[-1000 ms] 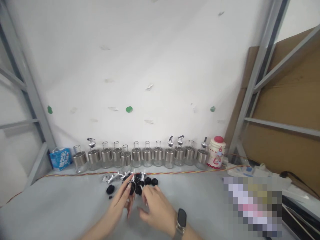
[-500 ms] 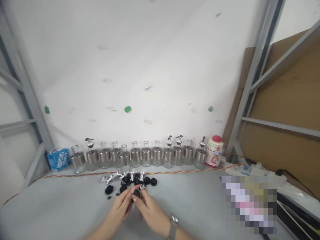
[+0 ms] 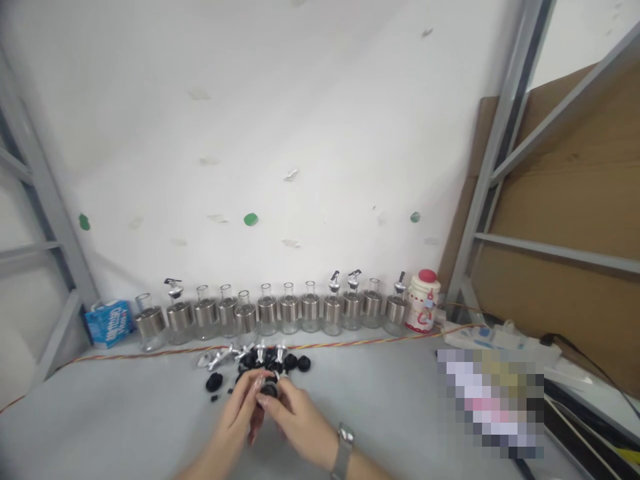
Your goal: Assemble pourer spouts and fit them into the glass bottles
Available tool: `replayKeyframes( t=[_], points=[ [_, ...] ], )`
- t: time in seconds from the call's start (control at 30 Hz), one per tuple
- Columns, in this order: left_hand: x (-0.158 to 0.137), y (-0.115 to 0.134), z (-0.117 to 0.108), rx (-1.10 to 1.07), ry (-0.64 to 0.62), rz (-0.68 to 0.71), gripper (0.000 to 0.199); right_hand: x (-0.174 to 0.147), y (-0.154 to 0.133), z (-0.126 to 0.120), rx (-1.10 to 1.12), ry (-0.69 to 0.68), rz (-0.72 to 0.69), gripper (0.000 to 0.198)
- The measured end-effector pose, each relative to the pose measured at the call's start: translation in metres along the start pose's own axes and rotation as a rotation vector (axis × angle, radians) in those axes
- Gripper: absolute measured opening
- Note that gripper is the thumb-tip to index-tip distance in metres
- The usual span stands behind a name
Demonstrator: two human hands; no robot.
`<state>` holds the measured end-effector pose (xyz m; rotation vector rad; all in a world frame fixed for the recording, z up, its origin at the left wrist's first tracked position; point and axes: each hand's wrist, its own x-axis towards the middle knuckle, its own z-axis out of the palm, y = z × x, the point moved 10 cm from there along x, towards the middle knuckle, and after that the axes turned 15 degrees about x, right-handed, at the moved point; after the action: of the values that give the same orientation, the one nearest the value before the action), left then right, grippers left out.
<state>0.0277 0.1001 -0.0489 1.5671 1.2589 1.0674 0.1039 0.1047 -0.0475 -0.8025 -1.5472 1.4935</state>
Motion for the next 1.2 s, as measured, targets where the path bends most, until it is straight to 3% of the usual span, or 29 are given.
replayKeyframes(
  t=[0.17, 0.33, 0.53, 0.63, 0.73, 0.87, 0.93, 1.07, 1.2],
  points=[
    [-0.003, 0.012, -0.012, -0.025, 0.131, 0.101, 0.039, 0.01, 0.021, 0.014, 0.48, -0.033, 0.121, 0.05],
    [-0.002, 0.007, -0.013, 0.015, 0.174, 0.095, 0.032, 0.01, 0.025, 0.022, 0.657, -0.061, 0.148, 0.048],
    [-0.006, 0.018, -0.002, 0.16, 0.063, 0.178, 0.029, 0.015, 0.04, 0.014, 0.551, -0.01, 0.161, 0.051],
    [-0.011, 0.024, -0.001, 0.23, 0.097, 0.239, 0.028, 0.015, 0.036, 0.009, 0.474, 0.016, 0.118, 0.049],
    [-0.012, 0.023, -0.004, 0.31, 0.139, 0.22, 0.024, 0.012, 0.026, 0.005, 0.42, 0.05, 0.089, 0.047],
    [-0.01, 0.021, 0.005, 0.454, 0.026, 0.219, 0.025, 0.01, 0.022, 0.006, 0.364, 0.058, 0.11, 0.051],
    [-0.01, 0.022, 0.003, 0.48, 0.037, 0.22, 0.027, 0.009, 0.025, 0.005, 0.324, 0.059, 0.119, 0.053],
    [-0.011, 0.016, -0.002, 0.43, 0.125, 0.146, 0.031, 0.005, 0.016, -0.004, 0.14, 0.12, 0.035, 0.047],
    [-0.009, 0.001, 0.007, 0.227, 0.082, 0.042, 0.041, -0.002, -0.005, -0.013, -0.011, 0.187, -0.067, 0.036]
  ],
)
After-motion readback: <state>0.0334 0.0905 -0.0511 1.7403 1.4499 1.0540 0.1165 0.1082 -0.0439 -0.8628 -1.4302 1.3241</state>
